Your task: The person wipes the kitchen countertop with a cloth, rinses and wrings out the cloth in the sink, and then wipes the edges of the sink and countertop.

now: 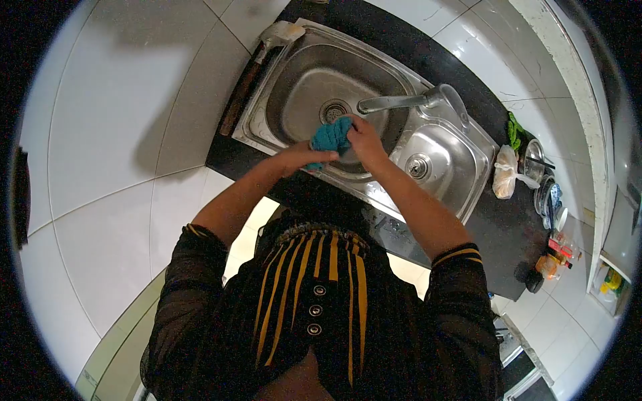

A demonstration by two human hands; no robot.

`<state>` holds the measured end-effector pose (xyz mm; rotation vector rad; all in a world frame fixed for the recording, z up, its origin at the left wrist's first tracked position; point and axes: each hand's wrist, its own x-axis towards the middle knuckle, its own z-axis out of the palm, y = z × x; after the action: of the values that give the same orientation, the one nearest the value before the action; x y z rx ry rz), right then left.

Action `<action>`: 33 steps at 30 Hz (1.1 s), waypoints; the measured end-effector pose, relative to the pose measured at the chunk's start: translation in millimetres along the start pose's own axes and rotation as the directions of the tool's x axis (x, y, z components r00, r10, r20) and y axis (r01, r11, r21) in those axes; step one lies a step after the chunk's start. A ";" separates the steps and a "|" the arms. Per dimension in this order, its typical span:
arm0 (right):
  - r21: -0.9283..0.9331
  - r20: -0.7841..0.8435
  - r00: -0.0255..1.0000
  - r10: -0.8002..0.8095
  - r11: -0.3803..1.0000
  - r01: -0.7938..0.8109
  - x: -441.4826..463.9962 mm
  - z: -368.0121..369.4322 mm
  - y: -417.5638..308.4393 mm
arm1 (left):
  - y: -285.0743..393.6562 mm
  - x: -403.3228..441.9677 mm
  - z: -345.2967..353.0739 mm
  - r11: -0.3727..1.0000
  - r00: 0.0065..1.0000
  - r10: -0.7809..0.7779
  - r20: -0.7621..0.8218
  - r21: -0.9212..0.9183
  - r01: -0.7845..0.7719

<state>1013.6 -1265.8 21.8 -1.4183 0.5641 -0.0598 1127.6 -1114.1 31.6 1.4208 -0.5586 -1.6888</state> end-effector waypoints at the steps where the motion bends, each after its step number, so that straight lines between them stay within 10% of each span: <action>1: 0.001 0.001 1.000 0.000 1.000 0.000 -1.6 3.1 3.3 | -8.5 3.3 6.6 1.000 1.000 -0.001 -0.002 0.000 0.001; 7: 0.447 -0.298 0.864 0.406 0.859 -0.249 -11.9 19.3 9.5 | -22.5 17.5 39.1 0.788 0.930 0.233 -0.284 -0.505 -0.352; 9: -0.295 -0.151 0.959 0.238 0.915 -0.274 -21.6 12.8 -18.9 | -22.9 17.5 35.0 0.845 0.937 0.187 -0.296 -0.437 -0.307; 10: -0.296 -0.151 0.961 0.233 0.917 -0.269 -25.7 7.9 -29.6 | -21.0 15.3 31.5 0.846 0.935 0.191 -0.297 -0.433 -0.311; 12: -0.856 0.246 0.908 -0.340 0.364 0.368 -36.1 -3.7 -53.6 | -5.2 3.1 23.6 0.789 0.943 0.137 -0.303 -0.542 -0.289; 16: -0.836 0.367 0.840 -0.399 0.256 0.486 -60.2 -12.8 -117.4 | 16.6 -15.2 8.8 0.484 0.979 0.133 -0.152 -0.853 -0.198; 18: -0.741 0.629 0.604 -0.489 -0.141 0.657 -61.6 -16.4 -136.8 | 37.4 -34.8 15.8 0.441 0.975 0.187 0.118 -0.897 0.024; 25: -0.381 0.795 0.189 -0.577 -0.233 0.895 -27.3 -2.6 -189.6 | 106.1 -58.2 39.7 0.820 0.803 0.295 0.517 -0.568 0.065; 33: -0.402 0.912 0.265 -0.313 -0.555 0.729 -4.0 0.9 -257.9 | 189.1 -79.7 28.8 0.986 0.943 0.158 0.294 -0.102 -0.134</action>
<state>1085.0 -1308.3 265.9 -3.0282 -1.1848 -0.5461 1159.8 -1157.9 231.5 1.0427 -0.7367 -1.7970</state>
